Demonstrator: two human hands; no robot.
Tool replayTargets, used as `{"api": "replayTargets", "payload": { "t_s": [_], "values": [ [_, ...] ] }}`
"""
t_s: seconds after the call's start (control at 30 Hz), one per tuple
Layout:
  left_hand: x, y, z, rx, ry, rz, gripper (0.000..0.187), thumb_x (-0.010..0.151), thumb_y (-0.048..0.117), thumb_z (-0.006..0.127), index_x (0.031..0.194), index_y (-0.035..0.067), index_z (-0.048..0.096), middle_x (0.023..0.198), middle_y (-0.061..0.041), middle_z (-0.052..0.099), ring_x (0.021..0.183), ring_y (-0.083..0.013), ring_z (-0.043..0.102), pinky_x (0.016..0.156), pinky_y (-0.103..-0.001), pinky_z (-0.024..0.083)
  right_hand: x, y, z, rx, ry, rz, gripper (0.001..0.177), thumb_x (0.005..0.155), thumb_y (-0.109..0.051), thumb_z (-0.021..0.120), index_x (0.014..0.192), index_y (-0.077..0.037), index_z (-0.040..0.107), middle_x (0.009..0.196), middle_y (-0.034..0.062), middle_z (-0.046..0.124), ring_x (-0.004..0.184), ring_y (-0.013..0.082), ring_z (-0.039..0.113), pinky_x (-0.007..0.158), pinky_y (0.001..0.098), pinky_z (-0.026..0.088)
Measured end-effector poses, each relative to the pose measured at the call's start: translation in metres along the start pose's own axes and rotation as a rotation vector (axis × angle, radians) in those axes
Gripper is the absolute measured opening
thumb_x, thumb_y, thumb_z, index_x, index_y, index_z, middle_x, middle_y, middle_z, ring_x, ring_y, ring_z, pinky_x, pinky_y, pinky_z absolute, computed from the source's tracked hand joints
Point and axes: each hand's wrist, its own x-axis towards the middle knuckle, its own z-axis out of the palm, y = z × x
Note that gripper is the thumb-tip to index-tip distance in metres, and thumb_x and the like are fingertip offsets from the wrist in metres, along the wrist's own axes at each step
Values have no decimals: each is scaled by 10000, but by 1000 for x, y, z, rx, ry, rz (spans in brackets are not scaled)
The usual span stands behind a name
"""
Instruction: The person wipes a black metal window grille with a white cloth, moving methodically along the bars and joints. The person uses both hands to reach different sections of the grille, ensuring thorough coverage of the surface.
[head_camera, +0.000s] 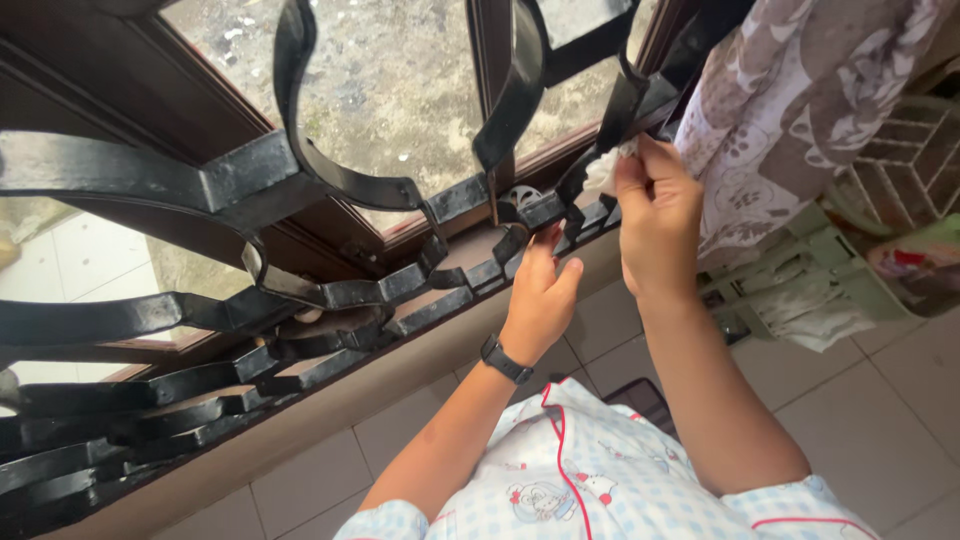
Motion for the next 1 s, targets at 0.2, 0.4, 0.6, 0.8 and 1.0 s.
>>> {"api": "replayTargets", "payload": {
  "t_s": [0.2, 0.4, 0.6, 0.8, 1.0],
  "values": [
    [5, -5, 13, 24, -14, 2, 626, 947, 137, 604, 1515, -4, 381, 1507, -221, 495, 1401, -346, 505, 1080, -424, 452, -5, 0, -3, -285, 36, -193, 206, 1014, 21, 633, 1214, 33, 681, 1093, 75, 597, 871, 127, 602, 774, 268, 501],
    [5, -2, 18, 65, 10, -29, 609, 918, 105, 583, 1489, -10, 405, 1471, -243, 536, 1369, -356, 530, 1060, -409, 459, 11, 43, -18, -308, -132, -304, 172, 907, 138, 594, 1031, 43, 665, 1047, 113, 595, 944, 193, 632, 824, 312, 511],
    [-2, -17, 12, -11, -12, 187, 551, 943, 39, 565, 1474, -42, 443, 1479, -257, 548, 1417, -368, 534, 1195, -390, 399, -37, 80, 3, -542, -102, -341, 332, 830, 135, 558, 1086, -22, 700, 1008, 125, 609, 917, 296, 650, 792, 388, 532],
    [-3, -39, 3, 253, 34, 143, 655, 895, 29, 586, 1513, -45, 381, 1518, -267, 481, 1455, -390, 447, 1194, -405, 365, -38, 101, -20, -804, -149, -323, 400, 828, 82, 625, 1181, -58, 751, 935, 157, 555, 847, 340, 598, 737, 421, 501],
    [-4, -58, 9, 282, 20, 136, 702, 912, 46, 601, 1553, -27, 325, 1560, -275, 422, 1459, -394, 420, 1182, -408, 364, -56, 116, -28, -679, -145, -214, 208, 956, -8, 655, 1154, -47, 708, 940, 134, 552, 814, 307, 612, 707, 400, 502]
  ]
}}
